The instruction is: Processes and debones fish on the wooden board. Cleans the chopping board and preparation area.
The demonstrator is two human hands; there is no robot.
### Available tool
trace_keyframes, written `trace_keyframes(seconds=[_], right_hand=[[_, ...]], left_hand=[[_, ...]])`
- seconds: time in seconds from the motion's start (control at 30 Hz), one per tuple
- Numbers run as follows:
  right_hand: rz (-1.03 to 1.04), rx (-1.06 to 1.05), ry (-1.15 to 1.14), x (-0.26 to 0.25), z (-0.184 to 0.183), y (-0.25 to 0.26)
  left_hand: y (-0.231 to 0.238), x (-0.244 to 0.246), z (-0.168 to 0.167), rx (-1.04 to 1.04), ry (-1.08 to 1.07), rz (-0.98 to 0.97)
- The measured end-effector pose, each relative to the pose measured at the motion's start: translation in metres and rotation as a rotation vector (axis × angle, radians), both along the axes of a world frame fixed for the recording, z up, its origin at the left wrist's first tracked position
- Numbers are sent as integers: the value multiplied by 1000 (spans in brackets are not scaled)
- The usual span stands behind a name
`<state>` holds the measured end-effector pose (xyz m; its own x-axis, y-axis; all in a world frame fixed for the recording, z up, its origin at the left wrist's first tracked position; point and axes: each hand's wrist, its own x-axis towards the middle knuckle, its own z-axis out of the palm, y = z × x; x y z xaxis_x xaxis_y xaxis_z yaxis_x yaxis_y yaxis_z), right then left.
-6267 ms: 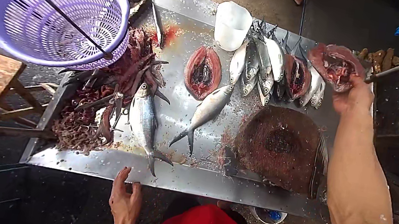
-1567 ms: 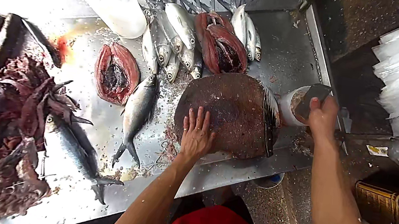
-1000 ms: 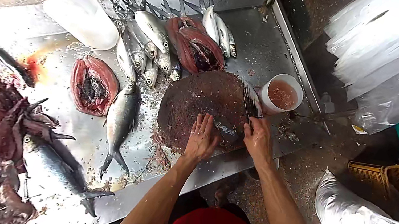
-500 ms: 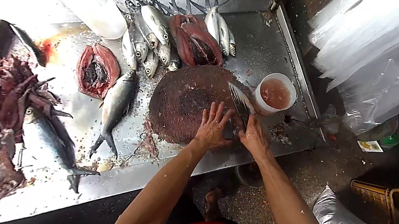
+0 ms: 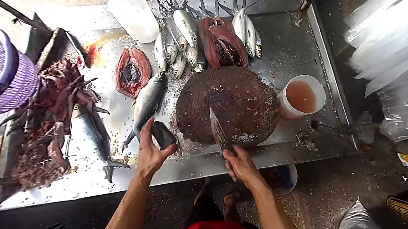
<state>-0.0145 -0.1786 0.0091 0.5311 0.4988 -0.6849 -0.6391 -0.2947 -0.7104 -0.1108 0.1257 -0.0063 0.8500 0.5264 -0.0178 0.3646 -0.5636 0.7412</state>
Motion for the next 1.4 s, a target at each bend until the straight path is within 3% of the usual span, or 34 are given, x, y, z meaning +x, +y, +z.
trace_keyframes(seconds=[0.2, 0.3, 0.4, 0.5, 0.7, 0.77, 0.87, 0.97, 1.03, 1.23, 1.3, 1.4], right_hand=[[-295, -425, -86, 24, 6, -106], [-302, -528, -150, 35, 31, -120], [-130, -376, -116, 12, 41, -72], [-4, -284, -24, -8, 25, -40], [-140, -646, -145, 7, 40, -131], [-181, -699, -191, 9, 47, -127], [-147, -531, -127, 4, 49, -74], [-29, -327, -36, 11, 27, -33], [-23, -359, -17, 27, 24, -44], [-290, -667, -106, 47, 50, -136], [-289, -667, -134, 31, 55, -129], [-177, -492, -121, 10, 51, -72]], left_hand=[[26, -93, 17, 47, 53, 95], [31, -110, 19, 34, 56, 92], [34, -90, 16, 38, 45, 27], [37, -55, 12, 98, 26, -104], [42, -8, 6, 97, 0, -277], [38, 5, 4, 72, -15, -332], [27, 34, 1, 58, -31, -440], [15, 64, 0, 87, -27, -556], [9, 79, -5, 105, -29, -629], [0, 100, -18, 123, -7, -751], [0, 99, -21, 121, -1, -747], [4, 96, -25, 117, 6, -710]])
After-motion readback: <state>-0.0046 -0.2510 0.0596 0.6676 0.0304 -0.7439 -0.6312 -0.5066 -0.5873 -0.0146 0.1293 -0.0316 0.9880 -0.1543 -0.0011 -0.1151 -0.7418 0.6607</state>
